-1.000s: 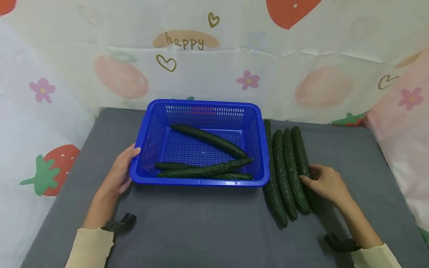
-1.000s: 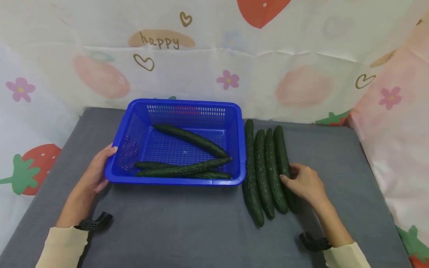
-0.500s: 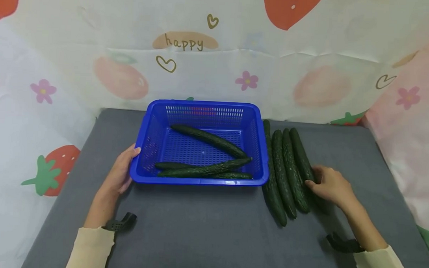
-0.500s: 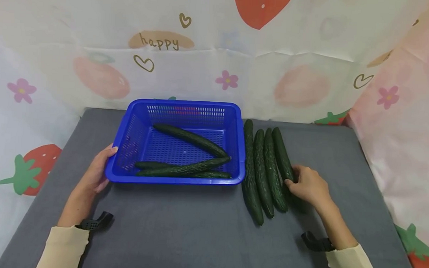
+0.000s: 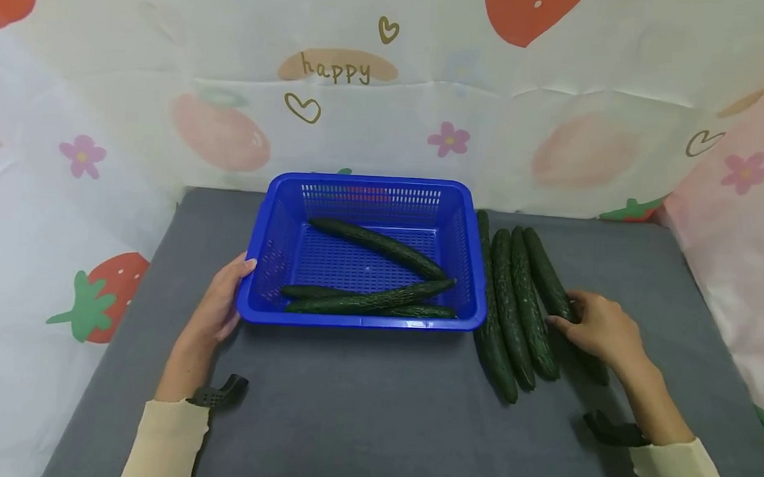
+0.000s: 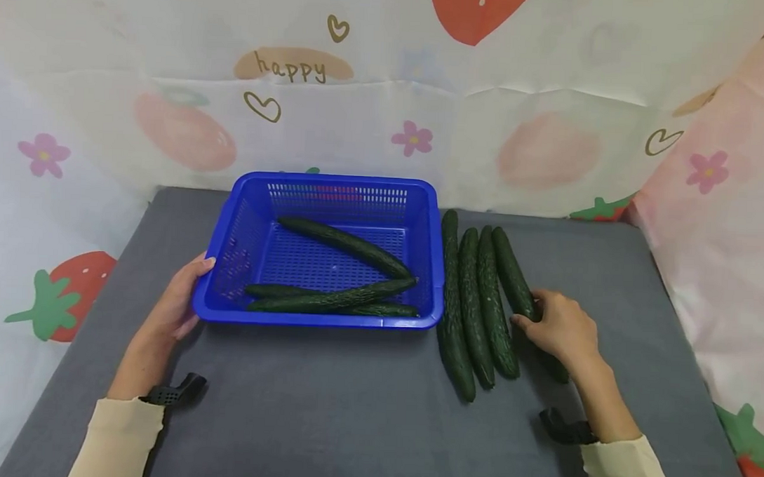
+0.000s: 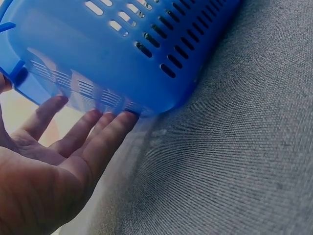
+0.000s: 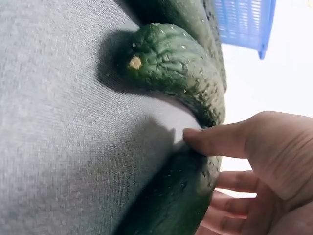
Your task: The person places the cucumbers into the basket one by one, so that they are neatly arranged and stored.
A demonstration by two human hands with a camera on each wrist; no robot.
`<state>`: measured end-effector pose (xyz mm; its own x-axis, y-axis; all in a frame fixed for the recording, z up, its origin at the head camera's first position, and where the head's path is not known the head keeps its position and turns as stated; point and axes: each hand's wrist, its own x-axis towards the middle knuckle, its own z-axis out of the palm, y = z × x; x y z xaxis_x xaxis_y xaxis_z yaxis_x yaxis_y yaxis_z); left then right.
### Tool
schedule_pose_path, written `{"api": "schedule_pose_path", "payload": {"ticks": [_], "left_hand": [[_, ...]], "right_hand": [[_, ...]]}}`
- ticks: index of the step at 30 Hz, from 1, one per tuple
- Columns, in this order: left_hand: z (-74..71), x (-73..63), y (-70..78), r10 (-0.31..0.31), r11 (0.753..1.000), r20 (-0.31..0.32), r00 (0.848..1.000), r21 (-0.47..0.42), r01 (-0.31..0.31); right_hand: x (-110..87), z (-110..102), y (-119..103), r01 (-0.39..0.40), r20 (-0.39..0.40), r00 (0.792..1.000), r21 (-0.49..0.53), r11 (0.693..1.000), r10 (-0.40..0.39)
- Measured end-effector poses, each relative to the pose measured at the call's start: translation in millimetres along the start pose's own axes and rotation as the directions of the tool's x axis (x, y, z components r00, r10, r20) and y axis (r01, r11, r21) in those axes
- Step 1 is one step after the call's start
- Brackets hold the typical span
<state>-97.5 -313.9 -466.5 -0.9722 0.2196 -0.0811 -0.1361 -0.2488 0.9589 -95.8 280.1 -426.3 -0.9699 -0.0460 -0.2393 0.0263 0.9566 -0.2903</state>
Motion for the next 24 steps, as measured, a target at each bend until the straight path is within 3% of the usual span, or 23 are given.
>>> {"api": "schedule_pose_path", "payload": {"ticks": [11,24], "left_hand": [[1.0,0.6,-1.5,-0.015,1.000,-0.020,1.000,0.023,0.015],[2.1,-0.6,1.5,-0.006,1.000,0.006,1.000,-0.011,0.006]], "right_hand": [[-3.8,0.1,8.2,0.003,-0.038,0.999,0.085,0.996,0.000],[-10.4,-4.3,7.7,0.001,-0.082,0.997,0.169,0.986,0.013]]}}
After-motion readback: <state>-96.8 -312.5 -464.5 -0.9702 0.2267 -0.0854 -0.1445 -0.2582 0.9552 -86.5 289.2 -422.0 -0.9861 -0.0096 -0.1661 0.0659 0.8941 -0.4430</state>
